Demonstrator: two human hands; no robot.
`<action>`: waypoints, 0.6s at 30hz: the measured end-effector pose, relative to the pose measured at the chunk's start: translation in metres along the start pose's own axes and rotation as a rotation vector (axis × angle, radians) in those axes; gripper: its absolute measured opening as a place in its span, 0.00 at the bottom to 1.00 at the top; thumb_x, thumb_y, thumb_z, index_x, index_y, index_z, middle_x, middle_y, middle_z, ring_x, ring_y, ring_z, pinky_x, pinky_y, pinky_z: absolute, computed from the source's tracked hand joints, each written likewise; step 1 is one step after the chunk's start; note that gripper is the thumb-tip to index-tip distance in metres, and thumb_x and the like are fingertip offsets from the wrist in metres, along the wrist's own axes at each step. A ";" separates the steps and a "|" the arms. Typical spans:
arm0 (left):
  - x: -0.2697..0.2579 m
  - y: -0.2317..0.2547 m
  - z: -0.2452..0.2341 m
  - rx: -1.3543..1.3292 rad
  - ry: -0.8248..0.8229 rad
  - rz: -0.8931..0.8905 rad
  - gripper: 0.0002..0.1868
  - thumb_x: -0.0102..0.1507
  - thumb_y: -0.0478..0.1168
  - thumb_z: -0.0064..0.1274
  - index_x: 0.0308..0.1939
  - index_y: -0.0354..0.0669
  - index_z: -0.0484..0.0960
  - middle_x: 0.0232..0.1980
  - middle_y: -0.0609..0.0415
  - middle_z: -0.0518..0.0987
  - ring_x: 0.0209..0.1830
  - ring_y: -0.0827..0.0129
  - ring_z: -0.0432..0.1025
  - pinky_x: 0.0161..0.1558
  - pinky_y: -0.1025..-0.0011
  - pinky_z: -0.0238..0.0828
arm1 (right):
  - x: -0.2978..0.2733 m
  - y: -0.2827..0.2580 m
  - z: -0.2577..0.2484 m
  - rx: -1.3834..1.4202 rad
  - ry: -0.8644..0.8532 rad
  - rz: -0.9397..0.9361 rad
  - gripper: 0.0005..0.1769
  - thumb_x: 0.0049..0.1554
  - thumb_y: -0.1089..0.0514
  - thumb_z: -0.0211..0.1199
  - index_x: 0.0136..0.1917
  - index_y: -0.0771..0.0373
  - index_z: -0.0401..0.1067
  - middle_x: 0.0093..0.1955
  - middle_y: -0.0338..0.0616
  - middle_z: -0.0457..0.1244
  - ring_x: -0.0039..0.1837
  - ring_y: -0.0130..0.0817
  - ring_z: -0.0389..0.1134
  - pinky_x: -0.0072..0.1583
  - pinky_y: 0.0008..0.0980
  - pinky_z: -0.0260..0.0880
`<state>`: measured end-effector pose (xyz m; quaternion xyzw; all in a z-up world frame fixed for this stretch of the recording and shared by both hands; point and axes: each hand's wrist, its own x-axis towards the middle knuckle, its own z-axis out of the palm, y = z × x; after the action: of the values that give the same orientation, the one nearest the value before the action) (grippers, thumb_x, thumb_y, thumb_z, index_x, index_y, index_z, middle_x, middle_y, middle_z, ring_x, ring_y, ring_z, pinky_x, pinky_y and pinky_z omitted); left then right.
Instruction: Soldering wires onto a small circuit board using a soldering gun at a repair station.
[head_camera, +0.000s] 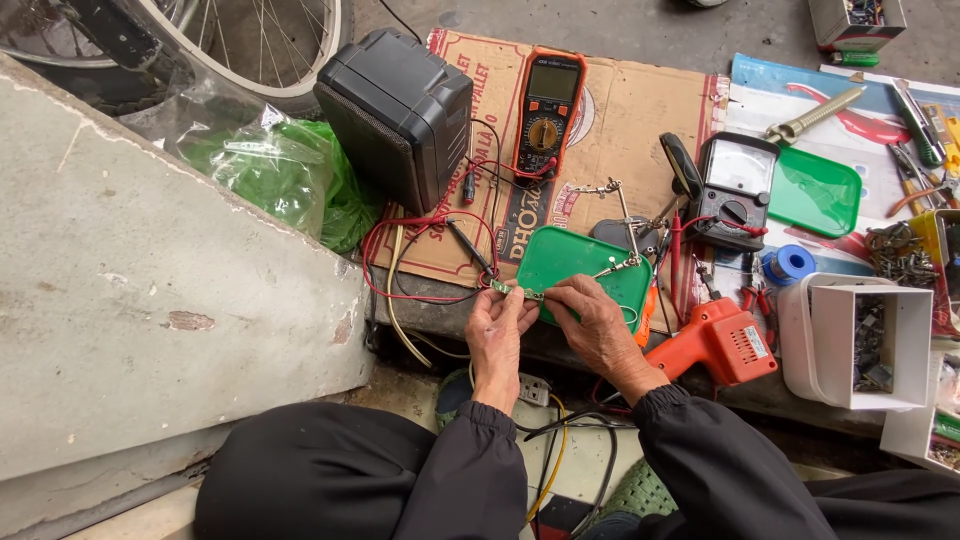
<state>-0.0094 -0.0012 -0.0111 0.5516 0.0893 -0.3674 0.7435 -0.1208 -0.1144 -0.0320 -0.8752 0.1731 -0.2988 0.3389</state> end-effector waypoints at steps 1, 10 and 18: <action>-0.001 0.002 0.000 0.000 0.001 -0.001 0.17 0.70 0.38 0.65 0.60 0.32 0.84 0.47 0.38 0.88 0.45 0.61 0.86 0.54 0.62 0.91 | 0.000 0.002 0.001 0.001 -0.001 0.001 0.07 0.66 0.64 0.70 0.57 0.59 0.83 0.48 0.45 0.69 0.54 0.49 0.75 0.59 0.43 0.75; 0.007 -0.006 -0.002 0.049 -0.002 0.047 0.15 0.70 0.37 0.64 0.58 0.31 0.83 0.45 0.41 0.88 0.43 0.64 0.86 0.52 0.65 0.91 | 0.002 0.000 -0.002 -0.016 -0.019 -0.001 0.07 0.64 0.63 0.72 0.57 0.58 0.82 0.49 0.45 0.69 0.54 0.47 0.75 0.58 0.43 0.76; -0.005 0.007 0.000 0.056 0.030 0.072 0.15 0.68 0.36 0.65 0.57 0.31 0.85 0.46 0.36 0.89 0.44 0.59 0.87 0.51 0.63 0.91 | -0.013 -0.021 -0.022 -0.117 0.163 0.067 0.15 0.65 0.66 0.69 0.65 0.58 0.81 0.63 0.48 0.71 0.68 0.51 0.74 0.68 0.51 0.75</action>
<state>-0.0090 0.0022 -0.0031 0.5807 0.0701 -0.3344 0.7390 -0.1424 -0.1039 -0.0092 -0.8599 0.2465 -0.3468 0.2820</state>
